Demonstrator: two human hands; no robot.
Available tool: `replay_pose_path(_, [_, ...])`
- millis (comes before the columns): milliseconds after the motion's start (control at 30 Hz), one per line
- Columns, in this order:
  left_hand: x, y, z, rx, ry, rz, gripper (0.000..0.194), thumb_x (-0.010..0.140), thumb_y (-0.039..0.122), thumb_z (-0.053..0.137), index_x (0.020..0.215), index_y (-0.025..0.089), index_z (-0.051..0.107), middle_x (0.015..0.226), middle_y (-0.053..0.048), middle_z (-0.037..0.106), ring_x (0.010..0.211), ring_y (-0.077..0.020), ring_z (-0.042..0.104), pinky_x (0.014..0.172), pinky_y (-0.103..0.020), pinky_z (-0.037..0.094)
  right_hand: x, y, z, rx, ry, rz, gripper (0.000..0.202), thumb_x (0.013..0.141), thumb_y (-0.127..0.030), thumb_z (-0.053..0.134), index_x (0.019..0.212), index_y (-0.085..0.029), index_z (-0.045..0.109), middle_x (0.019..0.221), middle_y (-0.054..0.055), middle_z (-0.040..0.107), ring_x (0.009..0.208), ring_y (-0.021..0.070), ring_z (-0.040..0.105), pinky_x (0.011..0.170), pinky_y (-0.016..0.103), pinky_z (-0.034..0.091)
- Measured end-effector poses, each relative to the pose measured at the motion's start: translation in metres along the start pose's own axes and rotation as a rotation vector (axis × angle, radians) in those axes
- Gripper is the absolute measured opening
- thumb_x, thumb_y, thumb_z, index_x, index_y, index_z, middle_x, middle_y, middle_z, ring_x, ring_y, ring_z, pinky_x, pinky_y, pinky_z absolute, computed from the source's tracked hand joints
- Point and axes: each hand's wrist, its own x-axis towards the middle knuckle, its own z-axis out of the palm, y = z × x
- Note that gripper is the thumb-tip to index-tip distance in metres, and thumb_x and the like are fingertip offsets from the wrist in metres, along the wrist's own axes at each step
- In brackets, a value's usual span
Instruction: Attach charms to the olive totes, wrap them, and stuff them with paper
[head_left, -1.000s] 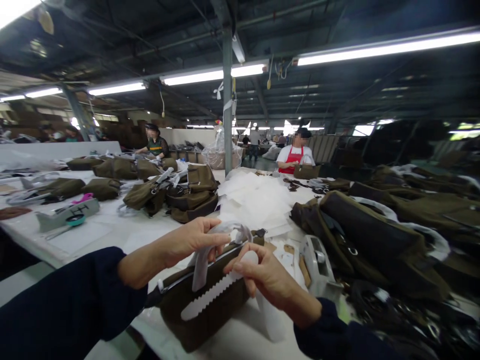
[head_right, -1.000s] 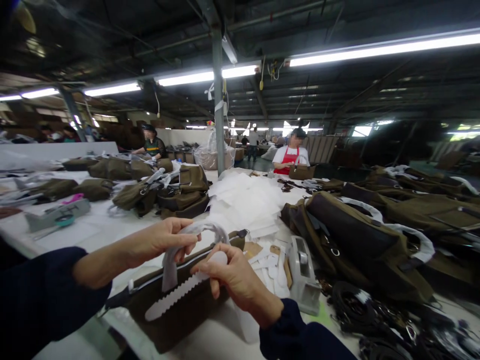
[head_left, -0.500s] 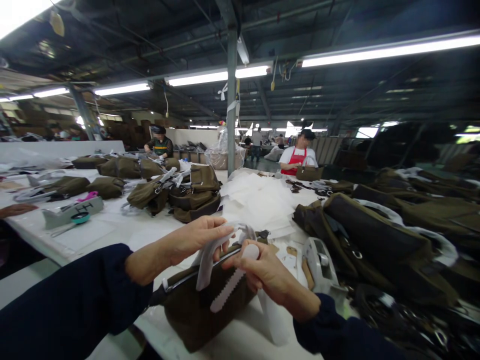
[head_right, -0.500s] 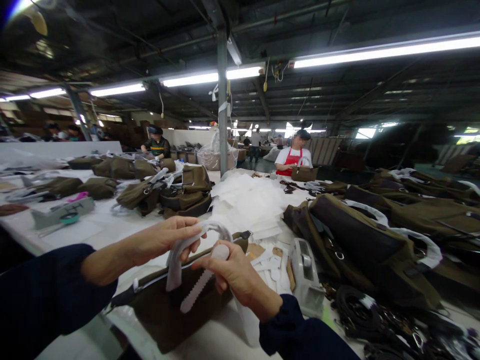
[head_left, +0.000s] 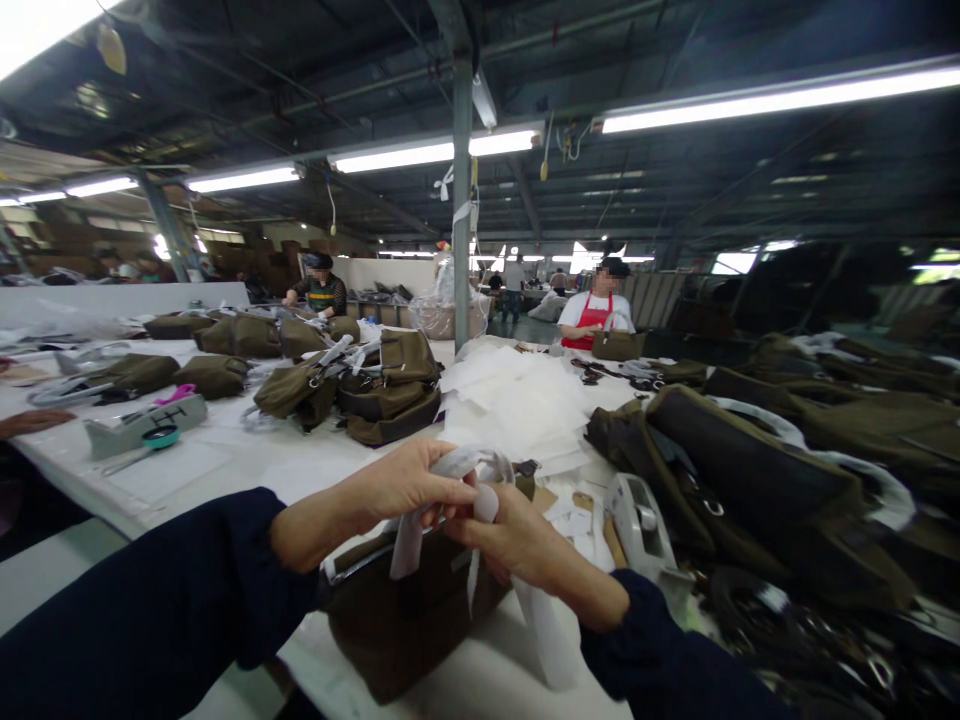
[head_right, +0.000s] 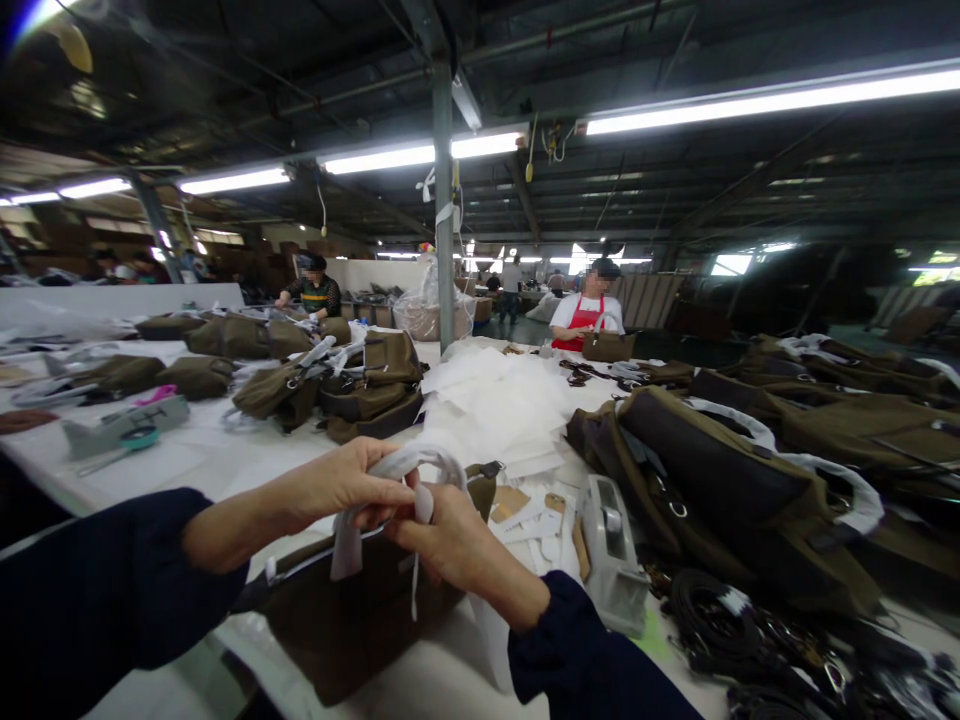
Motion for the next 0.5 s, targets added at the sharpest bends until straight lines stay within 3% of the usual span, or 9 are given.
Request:
replay_pose_path(67, [0.001, -0.001, -0.001, -0.001, 0.009, 0.002, 0.017, 0.076, 0.03, 0.07, 0.078, 0.014, 0.063, 0.058, 0.002, 0.06, 0.043, -0.0063, 0.046, 0.044, -0.017, 0.037, -0.003, -0.001, -0.001, 0.089, -0.064, 0.0, 0.011, 0.079, -0.026, 0.07, 0.085, -0.018, 0.067, 0.056, -0.007, 0.053, 0.039, 0.0052, 0.046, 0.037, 0.016, 0.037])
replay_pose_path(167, [0.002, -0.005, -0.004, 0.018, 0.021, 0.029, 0.016, 0.076, 0.029, 0.069, 0.076, 0.014, 0.062, 0.058, 0.002, 0.061, 0.044, -0.0065, 0.046, 0.044, -0.017, 0.036, -0.011, 0.003, -0.008, 0.36, -0.162, 0.017, 0.029, 0.072, -0.027, 0.078, 0.097, -0.018, 0.068, 0.085, -0.001, 0.063, 0.061, 0.0085, 0.06, 0.062, 0.023, 0.054])
replay_pose_path(267, [0.002, -0.007, -0.007, 0.035, 0.035, 0.026, 0.017, 0.076, 0.03, 0.069, 0.078, 0.015, 0.062, 0.058, 0.003, 0.058, 0.044, -0.0067, 0.045, 0.044, -0.017, 0.035, -0.021, 0.016, -0.016, 0.558, -0.185, 0.04, 0.032, 0.078, -0.032, 0.075, 0.105, -0.016, 0.067, 0.096, 0.003, 0.062, 0.069, 0.0089, 0.063, 0.078, 0.03, 0.055])
replay_pose_path(500, [-0.002, -0.004, -0.009, -0.015, 0.049, 0.065, 0.027, 0.081, 0.04, 0.068, 0.082, 0.016, 0.057, 0.059, 0.003, 0.058, 0.045, -0.0067, 0.047, 0.046, -0.017, 0.039, -0.017, 0.037, -0.016, 0.514, 0.013, 0.073, 0.03, 0.077, -0.04, 0.076, 0.077, -0.013, 0.061, 0.061, -0.002, 0.061, 0.045, 0.0063, 0.053, 0.057, 0.024, 0.052])
